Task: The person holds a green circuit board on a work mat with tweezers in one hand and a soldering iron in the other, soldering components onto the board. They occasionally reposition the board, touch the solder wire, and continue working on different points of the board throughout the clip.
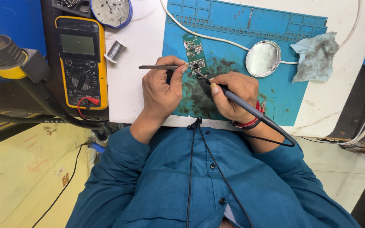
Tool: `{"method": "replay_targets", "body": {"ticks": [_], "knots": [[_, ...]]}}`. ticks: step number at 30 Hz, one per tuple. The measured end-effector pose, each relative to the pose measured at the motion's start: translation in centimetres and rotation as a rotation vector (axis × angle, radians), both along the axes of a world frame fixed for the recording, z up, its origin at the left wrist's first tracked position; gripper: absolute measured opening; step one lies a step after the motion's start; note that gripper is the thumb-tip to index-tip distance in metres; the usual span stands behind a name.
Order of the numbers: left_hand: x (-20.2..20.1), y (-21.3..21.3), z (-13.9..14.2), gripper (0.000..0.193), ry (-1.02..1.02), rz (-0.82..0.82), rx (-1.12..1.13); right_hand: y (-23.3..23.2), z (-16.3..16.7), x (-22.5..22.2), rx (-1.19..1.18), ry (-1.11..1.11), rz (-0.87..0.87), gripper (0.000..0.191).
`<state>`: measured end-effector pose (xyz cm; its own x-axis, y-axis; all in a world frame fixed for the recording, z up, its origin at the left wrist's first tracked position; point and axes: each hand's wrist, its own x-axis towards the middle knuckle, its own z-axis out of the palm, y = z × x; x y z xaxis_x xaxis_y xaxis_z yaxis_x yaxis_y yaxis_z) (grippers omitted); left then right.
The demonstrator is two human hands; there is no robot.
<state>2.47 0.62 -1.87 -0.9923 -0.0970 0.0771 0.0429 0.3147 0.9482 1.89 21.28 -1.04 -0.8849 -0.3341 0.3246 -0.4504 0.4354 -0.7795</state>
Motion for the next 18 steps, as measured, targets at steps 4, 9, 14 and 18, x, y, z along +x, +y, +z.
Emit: {"method": "replay_targets", "body": {"ticks": [4, 9, 14, 18], "knots": [[0.00, 0.04, 0.05, 0.006, 0.003, 0.002, -0.004, 0.01, 0.03, -0.01, 0.003, 0.000, 0.003, 0.006], [0.00, 0.01, 0.09, 0.005, 0.007, -0.002, 0.002, 0.09, 0.08, -0.02, 0.002, -0.006, 0.008, 0.005], [-0.01, 0.02, 0.09, 0.006, 0.010, -0.001, -0.003, 0.03, 0.15, 0.03, 0.012, -0.007, -0.004, 0.006], [0.02, 0.03, 0.07, 0.006, 0.012, 0.003, -0.007, 0.01, 0.24, 0.14, 0.037, -0.017, -0.027, 0.006]]}}
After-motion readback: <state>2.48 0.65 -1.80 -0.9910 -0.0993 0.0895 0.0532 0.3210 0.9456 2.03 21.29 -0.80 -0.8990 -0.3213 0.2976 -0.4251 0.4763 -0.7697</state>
